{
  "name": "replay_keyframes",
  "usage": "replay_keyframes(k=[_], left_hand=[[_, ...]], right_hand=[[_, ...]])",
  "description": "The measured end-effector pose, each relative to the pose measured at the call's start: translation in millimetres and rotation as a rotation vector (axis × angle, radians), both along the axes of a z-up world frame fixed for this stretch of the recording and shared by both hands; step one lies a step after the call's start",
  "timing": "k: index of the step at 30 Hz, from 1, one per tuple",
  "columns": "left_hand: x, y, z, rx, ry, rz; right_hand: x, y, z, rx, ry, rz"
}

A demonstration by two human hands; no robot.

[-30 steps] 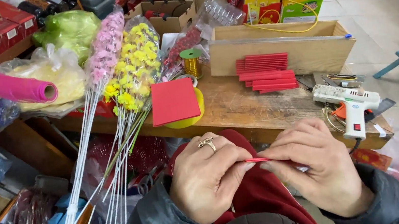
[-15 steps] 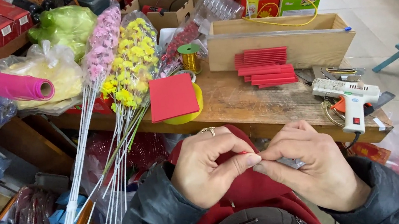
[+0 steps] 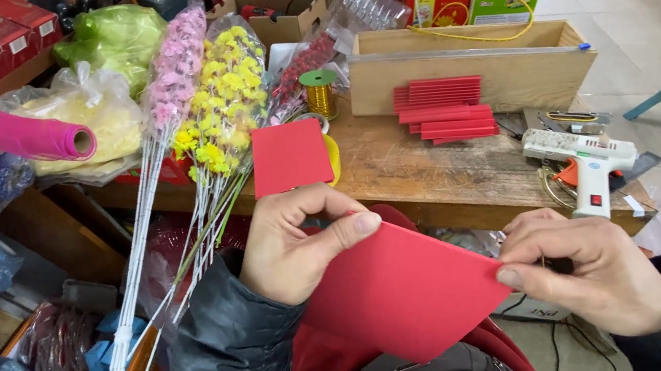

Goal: Folding red paper sheets into accordion-style pleats to create decorations.

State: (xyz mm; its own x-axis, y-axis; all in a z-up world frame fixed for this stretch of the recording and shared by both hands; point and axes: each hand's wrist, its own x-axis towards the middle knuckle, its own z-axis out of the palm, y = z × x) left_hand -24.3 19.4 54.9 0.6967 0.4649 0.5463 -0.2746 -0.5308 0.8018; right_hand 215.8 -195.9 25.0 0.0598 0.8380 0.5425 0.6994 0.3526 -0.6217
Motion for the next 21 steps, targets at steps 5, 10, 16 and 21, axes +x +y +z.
replay_keyframes(k=[5,10,16,21], left_hand=[[2,-2,-10,-0.219,-0.054,0.097],[5,-9,-18,-0.229,-0.118,0.206],[14,-23,-18,-0.136,0.034,0.175],[23,-25,-16,0.65,0.104,0.259]], right_hand=[[5,-11,-19,0.006,0.355,-0.102],[2,-1,-49,0.086,0.645,-0.129],[-13,15,-37,0.088,0.639,-0.203],[-19,16,-17,0.068,0.249,-0.211]])
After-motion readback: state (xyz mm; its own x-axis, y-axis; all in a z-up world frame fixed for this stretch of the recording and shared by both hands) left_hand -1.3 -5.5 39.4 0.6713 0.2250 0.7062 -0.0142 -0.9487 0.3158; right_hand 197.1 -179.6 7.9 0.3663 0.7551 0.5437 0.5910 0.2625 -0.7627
